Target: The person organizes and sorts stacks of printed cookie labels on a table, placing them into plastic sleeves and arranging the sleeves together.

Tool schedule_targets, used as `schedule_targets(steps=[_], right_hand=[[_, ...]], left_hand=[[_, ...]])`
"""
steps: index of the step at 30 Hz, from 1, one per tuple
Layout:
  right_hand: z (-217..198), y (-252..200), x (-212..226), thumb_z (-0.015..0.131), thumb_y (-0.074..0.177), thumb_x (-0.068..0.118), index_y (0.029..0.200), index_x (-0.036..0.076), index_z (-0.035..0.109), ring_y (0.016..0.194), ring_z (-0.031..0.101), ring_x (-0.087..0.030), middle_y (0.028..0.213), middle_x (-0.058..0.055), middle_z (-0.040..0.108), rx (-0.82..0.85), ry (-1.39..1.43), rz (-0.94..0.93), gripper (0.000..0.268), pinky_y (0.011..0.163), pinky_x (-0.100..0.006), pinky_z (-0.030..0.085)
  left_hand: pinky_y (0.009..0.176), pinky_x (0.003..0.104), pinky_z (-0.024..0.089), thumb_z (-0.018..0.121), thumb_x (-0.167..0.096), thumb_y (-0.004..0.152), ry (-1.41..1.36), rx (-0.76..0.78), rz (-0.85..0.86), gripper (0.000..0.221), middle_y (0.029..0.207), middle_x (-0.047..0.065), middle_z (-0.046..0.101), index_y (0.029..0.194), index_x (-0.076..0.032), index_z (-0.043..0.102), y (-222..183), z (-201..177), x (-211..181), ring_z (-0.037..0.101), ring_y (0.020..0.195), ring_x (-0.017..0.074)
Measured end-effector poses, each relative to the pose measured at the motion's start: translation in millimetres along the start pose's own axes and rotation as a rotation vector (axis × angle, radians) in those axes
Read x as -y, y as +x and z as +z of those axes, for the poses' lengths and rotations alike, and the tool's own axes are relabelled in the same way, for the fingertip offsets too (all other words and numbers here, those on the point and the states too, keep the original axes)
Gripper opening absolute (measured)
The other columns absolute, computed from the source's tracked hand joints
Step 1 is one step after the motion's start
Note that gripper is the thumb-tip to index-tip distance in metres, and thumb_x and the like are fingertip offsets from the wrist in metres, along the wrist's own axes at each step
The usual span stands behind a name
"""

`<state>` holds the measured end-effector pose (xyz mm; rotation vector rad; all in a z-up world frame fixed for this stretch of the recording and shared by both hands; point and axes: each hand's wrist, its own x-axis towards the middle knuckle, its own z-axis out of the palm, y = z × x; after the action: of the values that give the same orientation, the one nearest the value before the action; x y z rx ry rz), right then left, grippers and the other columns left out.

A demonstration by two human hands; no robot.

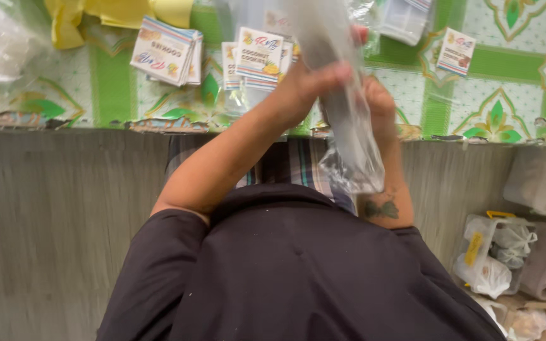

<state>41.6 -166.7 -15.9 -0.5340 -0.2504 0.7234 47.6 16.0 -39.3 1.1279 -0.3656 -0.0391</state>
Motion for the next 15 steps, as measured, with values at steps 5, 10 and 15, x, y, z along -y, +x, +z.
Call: schedule_targets(steps=[5,10,15], right_hand=[[8,8,8,0.073,0.107,0.021,0.127,0.002,0.055,0.102,0.062,-0.024,0.116,-0.012,0.065,-0.377,-0.314,-0.393,0.033,0.090,-0.036,0.053],[-18,7,-34,0.056,0.102,0.027,0.134,0.002,0.055,0.122,0.065,-0.033,0.132,-0.017,0.061,-0.466,0.030,-0.190,0.040,0.108,-0.048,0.054],[-47,-9,-69,0.048,0.102,0.039,0.136,0.002,0.057,0.121,0.064,-0.034,0.134,-0.019,0.060,-0.269,0.287,0.014,0.051,0.099,-0.048,0.056]], left_hand=[[0.113,0.048,0.056,0.087,-0.043,0.084,-0.182,-0.205,0.155,0.088,0.138,0.024,0.059,0.148,0.004,0.049,11,-32,-13,0.063,0.128,0.0327],[0.111,0.034,0.047,0.090,-0.023,0.093,0.250,-0.043,0.436,0.073,0.143,0.014,0.059,0.150,-0.003,0.050,0,-50,-48,0.057,0.132,0.0212],[0.115,0.036,0.043,0.093,-0.020,0.080,0.612,0.152,0.536,0.083,0.139,0.007,0.057,0.149,-0.008,0.049,-9,-37,-80,0.054,0.134,0.0200]])
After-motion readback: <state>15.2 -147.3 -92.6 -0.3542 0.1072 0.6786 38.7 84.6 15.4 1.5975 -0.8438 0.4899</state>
